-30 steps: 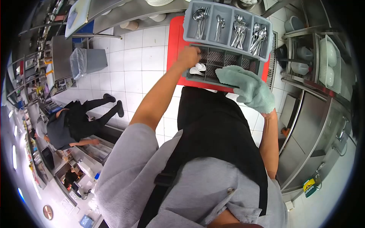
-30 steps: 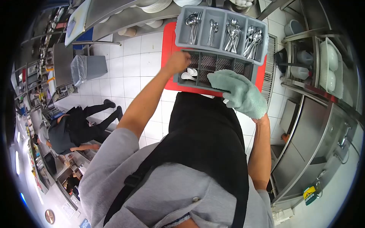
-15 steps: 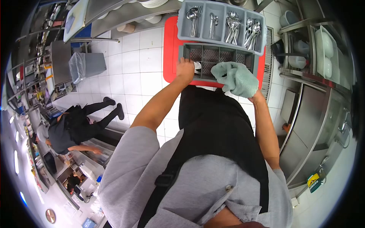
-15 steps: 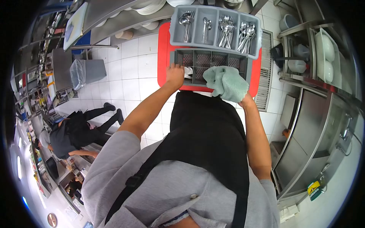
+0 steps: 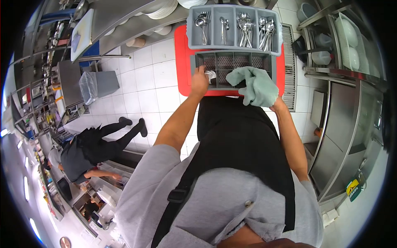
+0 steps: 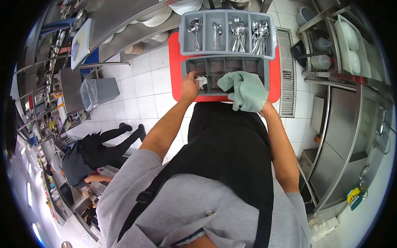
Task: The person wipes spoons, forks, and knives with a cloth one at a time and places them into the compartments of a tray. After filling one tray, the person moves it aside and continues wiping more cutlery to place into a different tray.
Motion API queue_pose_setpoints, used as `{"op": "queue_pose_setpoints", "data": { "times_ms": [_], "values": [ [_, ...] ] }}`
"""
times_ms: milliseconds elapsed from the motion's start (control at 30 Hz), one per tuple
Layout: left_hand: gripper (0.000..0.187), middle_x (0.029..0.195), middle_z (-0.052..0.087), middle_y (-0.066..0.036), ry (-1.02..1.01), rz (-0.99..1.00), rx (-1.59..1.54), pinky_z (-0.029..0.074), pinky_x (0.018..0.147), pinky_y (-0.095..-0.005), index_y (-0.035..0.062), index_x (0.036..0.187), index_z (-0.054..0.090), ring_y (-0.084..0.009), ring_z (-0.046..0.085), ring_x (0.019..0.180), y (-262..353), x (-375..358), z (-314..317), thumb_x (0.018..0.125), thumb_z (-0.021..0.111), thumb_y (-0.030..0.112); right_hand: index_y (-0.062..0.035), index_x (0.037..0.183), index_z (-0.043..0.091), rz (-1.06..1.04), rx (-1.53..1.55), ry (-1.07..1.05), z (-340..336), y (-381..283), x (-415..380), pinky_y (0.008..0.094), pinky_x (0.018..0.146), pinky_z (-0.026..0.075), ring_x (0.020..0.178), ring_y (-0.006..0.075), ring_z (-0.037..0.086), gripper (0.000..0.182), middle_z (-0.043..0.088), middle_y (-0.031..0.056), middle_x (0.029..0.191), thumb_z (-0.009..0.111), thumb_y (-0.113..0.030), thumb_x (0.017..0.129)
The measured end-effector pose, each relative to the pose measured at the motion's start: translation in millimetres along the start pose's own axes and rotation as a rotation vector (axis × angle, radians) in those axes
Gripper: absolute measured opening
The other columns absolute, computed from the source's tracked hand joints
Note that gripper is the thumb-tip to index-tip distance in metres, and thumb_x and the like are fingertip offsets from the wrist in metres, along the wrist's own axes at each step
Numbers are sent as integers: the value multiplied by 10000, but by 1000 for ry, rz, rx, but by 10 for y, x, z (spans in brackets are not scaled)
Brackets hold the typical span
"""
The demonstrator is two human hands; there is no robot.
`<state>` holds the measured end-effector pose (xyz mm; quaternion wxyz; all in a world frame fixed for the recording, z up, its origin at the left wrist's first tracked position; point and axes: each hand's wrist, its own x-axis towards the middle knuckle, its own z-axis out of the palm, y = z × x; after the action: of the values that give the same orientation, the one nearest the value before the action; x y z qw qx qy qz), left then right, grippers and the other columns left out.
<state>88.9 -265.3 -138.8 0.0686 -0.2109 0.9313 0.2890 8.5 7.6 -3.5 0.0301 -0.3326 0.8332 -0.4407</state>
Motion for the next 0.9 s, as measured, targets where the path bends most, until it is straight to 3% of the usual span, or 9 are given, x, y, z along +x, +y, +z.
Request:
{"op": "queue_pose_setpoints", "data": {
  "times_ms": [100,200,333,567,700,800,900],
  "values": [
    [523,1190,561,-307,233,-25,-160,462,951,-492,-73,1273,464,-466,555,1106,-14,-145,327,805,672,31,50,1112,648,-6,-22,19,-29,30,-15,273,688,579,813,154,665,286,695,102,1011,564,94,842],
    [514,1190,552,-327,254,-255,-117,454,973,-489,-114,1252,460,-462,556,1112,125,-246,516,804,654,45,49,1110,654,88,3,16,1,53,-48,270,676,578,806,146,665,261,703,98,997,568,85,866],
    [469,1140,608,-319,-19,-548,-52,502,950,-446,-115,1179,489,-470,608,1080,-69,-38,682,777,654,60,30,1132,645,212,233,-109,-66,65,-76,284,688,577,814,161,672,258,702,105,998,590,18,880],
    [370,1083,690,-215,13,-382,8,509,938,-412,28,1107,629,-355,658,1080,-361,229,882,773,715,162,-2,1171,628,764,1069,-335,-85,256,-287,309,709,576,829,189,683,285,701,118,1000,627,-99,903],
    [319,1087,686,-236,-107,-288,-79,513,937,-424,34,1087,655,-386,651,1064,-698,376,1119,782,638,125,-20,1193,619,885,1194,-347,9,368,-399,323,721,575,837,204,689,315,700,125,1000,649,-166,916],
    [333,1074,691,-232,-225,-189,82,513,935,-431,17,1098,646,-391,647,1065,-642,374,976,797,689,152,-28,1200,615,887,1205,-380,76,378,-387,333,724,575,843,214,693,319,699,128,993,641,-202,934],
    [393,1059,699,-217,-174,-145,58,524,890,-444,38,1110,665,-385,665,1022,-640,317,893,799,764,257,-25,1187,615,856,1197,-397,115,385,-317,339,714,574,850,213,690,291,697,118,979,606,-199,954]
  ]
}}
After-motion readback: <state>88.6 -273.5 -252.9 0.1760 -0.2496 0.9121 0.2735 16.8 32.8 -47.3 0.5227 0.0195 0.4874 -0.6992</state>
